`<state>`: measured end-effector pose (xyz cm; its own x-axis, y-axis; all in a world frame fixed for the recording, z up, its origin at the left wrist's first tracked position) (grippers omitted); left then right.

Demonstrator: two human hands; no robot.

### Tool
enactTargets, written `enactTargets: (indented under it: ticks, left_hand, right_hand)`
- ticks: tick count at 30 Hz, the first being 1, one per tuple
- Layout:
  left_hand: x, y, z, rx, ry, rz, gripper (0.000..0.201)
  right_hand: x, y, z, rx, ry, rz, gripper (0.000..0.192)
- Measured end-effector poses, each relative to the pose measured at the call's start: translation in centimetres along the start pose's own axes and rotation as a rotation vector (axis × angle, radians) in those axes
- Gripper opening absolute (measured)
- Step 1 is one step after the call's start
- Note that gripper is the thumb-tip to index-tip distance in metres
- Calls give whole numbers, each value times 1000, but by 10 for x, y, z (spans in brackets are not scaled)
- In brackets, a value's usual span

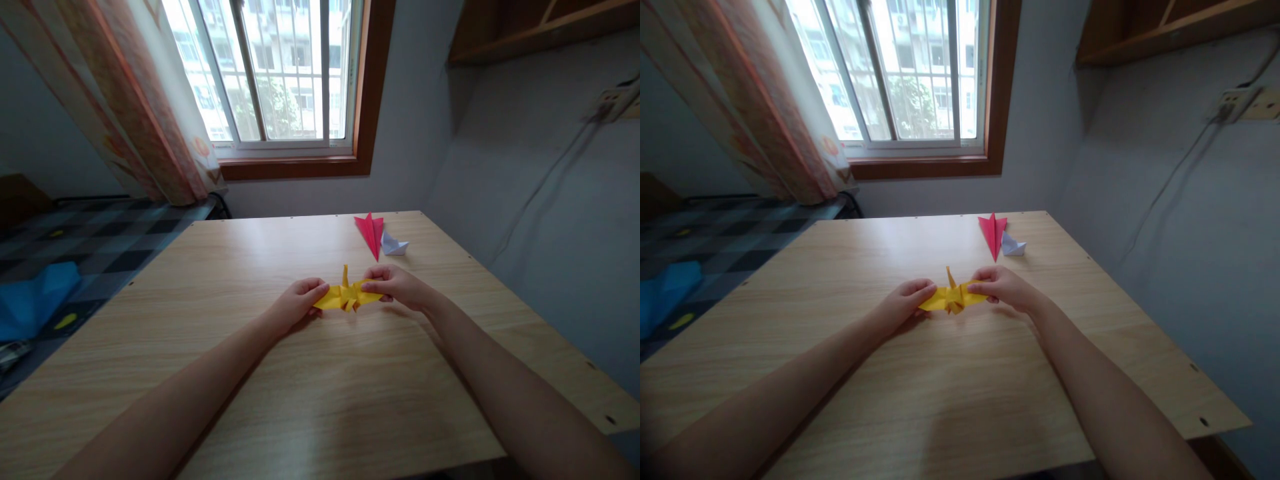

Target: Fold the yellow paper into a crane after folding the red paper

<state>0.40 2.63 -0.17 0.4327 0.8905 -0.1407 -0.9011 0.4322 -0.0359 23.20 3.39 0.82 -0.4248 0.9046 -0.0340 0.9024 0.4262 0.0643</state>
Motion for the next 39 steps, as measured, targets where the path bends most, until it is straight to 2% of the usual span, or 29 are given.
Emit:
enactTargets:
  ticks: [16, 27, 39]
  left_hand:
    - [-1, -3, -2, -2, -66, 153, 42]
    - [-4, -1, 4, 14, -13, 39, 44]
    - [-2, -1, 3, 20, -52, 64, 44]
  right_hand:
    - [3, 1, 4, 60, -2, 108, 40]
    - [1, 3, 1, 23, -68, 9, 40]
    - [0, 3, -3, 17, -55, 31, 40]
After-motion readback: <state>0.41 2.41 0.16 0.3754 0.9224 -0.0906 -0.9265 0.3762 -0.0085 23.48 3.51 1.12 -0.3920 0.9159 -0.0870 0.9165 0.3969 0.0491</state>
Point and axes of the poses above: each hand's wrist, its own x-axis towards the middle knuckle, its own y-axis out of the back of the hand, z = x × y, the point moved 2 cm from there along x, towards the middle knuckle, and after that the axes turned 1 degree about x, right-handed, at the moved point
